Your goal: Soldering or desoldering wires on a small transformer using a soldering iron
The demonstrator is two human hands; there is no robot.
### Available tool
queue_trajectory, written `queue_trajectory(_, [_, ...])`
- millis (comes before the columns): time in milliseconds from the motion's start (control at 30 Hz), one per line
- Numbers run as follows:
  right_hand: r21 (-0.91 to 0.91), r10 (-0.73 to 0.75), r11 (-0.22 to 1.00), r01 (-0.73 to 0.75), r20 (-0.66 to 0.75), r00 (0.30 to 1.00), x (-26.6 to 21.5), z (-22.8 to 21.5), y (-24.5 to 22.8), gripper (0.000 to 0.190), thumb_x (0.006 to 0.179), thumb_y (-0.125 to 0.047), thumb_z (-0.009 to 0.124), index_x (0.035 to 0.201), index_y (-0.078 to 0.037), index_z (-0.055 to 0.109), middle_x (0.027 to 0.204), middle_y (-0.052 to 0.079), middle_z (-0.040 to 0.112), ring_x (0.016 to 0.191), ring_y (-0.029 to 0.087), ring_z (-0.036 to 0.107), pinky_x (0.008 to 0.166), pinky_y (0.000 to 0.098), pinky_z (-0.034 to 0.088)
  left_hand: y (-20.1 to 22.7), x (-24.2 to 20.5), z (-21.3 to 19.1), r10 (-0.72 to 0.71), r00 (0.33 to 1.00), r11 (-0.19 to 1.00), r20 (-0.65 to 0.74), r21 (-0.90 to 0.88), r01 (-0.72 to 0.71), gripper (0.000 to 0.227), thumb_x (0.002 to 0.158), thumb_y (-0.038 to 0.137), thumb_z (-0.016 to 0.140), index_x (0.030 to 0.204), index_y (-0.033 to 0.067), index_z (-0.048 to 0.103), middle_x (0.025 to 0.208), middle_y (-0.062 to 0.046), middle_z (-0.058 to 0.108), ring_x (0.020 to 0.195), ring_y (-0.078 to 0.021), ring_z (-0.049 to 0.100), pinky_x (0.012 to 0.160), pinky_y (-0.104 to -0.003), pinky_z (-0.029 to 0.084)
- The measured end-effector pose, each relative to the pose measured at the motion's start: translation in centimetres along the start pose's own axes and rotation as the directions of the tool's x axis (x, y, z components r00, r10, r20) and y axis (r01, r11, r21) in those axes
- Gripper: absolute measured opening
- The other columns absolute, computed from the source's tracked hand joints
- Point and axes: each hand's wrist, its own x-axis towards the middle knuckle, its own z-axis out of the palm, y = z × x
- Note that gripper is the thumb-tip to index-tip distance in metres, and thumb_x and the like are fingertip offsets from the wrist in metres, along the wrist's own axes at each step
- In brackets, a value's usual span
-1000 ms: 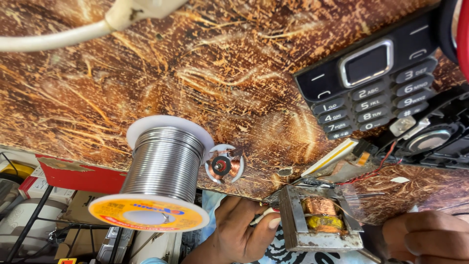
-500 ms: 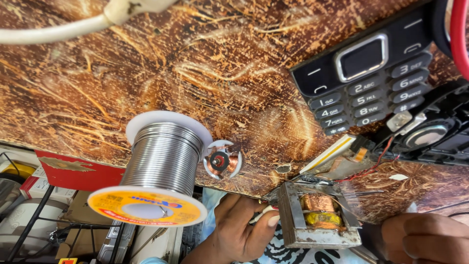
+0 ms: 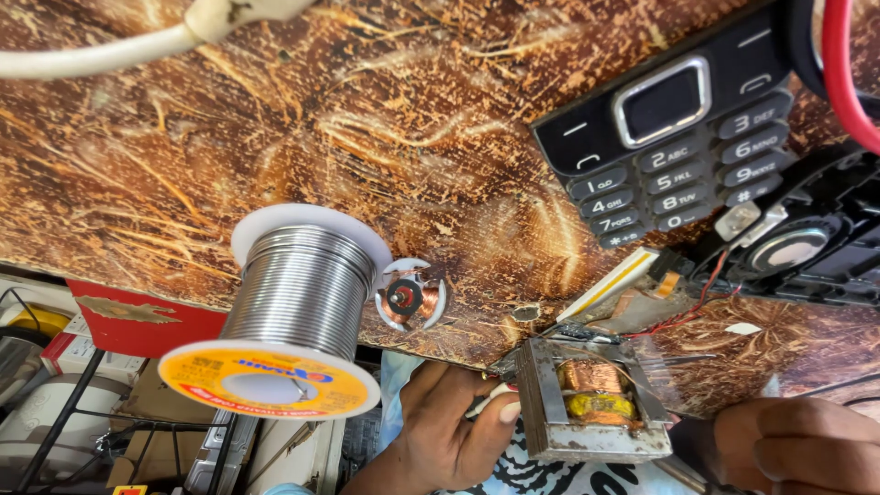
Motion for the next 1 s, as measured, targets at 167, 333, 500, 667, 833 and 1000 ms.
queue_trajectory(167, [-0.124, 0.065, 0.987, -0.099, -0.253, 0.965, 0.6, 24.6, -7.8, 0.02, 0.101, -0.034, 0.051, 0.117, -0.032, 0.061, 0.095, -0.014, 0.058, 0.076, 0.004, 0.06, 0.054, 0.0226, 0.045, 0.0, 0.1, 0.1, 0.043, 0.999, 0.999, -0.017, -0.011, -0.043, 0.032, 0.101, 0.033, 0.056, 0.089, 0.0054, 0.067, 0.082, -0.008, 0.068, 0.073, -0.0272, 0.063, 0.07, -0.036, 0.052])
queue_trajectory(333, [-0.101, 0.03, 0.993, -0.064, -0.305, 0.952, -0.5, 28.8, -7.6, 0.009, 0.098, -0.026, 0.045, 0.104, -0.029, 0.051, 0.086, -0.014, 0.05, 0.068, 0.003, 0.052, 0.053, 0.0197, 0.039, -0.1, -0.2, 0.6, 0.014, 0.999, 0.999, -0.051, -0.033, -0.016, 0.033, 0.101, 0.034, 0.057, 0.084, 0.0069, 0.065, 0.075, -0.005, 0.063, 0.066, -0.0244, 0.056, 0.06, -0.036, 0.046])
queue_trajectory(500, [-0.098, -0.035, 0.995, 0.0, -0.355, 0.934, 0.1, 15.3, -5.5, 0.023, 0.111, -0.032, 0.053, 0.131, -0.024, 0.063, 0.112, -0.01, 0.062, 0.102, 0.007, 0.062, 0.076, 0.0195, 0.053, -0.1, -0.1, 0.5, 0.01, 0.999, 0.999, -0.045, -0.034, -0.012, 0.035, 0.101, 0.035, 0.056, 0.084, 0.0062, 0.065, 0.074, -0.006, 0.062, 0.066, -0.0242, 0.056, 0.06, -0.035, 0.045])
queue_trajectory(667, [-0.343, -0.123, 0.939, 0.003, -0.328, 0.937, 0.0, 27.2, -7.9, 0.02, 0.109, -0.03, 0.055, 0.125, -0.02, 0.061, 0.107, -0.007, 0.061, 0.098, 0.009, 0.061, 0.075, 0.0194, 0.053, -0.3, -0.4, 0.7, 0.015, 0.999, 0.999, -0.051, -0.029, -0.017, 0.035, 0.101, 0.035, 0.056, 0.083, 0.0061, 0.064, 0.074, -0.006, 0.063, 0.066, -0.0244, 0.056, 0.06, -0.035, 0.046])
queue_trajectory(833, [-0.689, -0.209, 0.724, 0.023, -0.188, 0.96, -0.9, 26.2, -7.0, 0.01, 0.101, -0.022, 0.053, 0.107, -0.017, 0.058, 0.092, -0.005, 0.058, 0.083, 0.011, 0.06, 0.068, 0.0214, 0.049, -0.4, -0.5, 0.8, -0.017, 0.999, 1.0, -0.049, -0.024, 0.016, 0.035, 0.101, 0.037, 0.056, 0.085, 0.0078, 0.066, 0.074, -0.004, 0.063, 0.066, -0.024, 0.057, 0.059, -0.037, 0.046])
queue_trajectory(1000, [-0.918, -0.231, 0.389, 0.072, -0.022, 0.973, -1.0, 31.5, -8.0, 0.005, 0.093, -0.014, 0.051, 0.09, -0.014, 0.055, 0.077, -0.002, 0.055, 0.069, 0.012, 0.059, 0.061, 0.0234, 0.045, -0.7, -1.0, 1.0, -0.038, 0.998, 0.999, -0.053, -0.032, 0.036, 0.034, 0.101, 0.039, 0.058, 0.087, 0.0089, 0.067, 0.075, -0.004, 0.064, 0.067, -0.024, 0.059, 0.058, -0.038, 0.047])
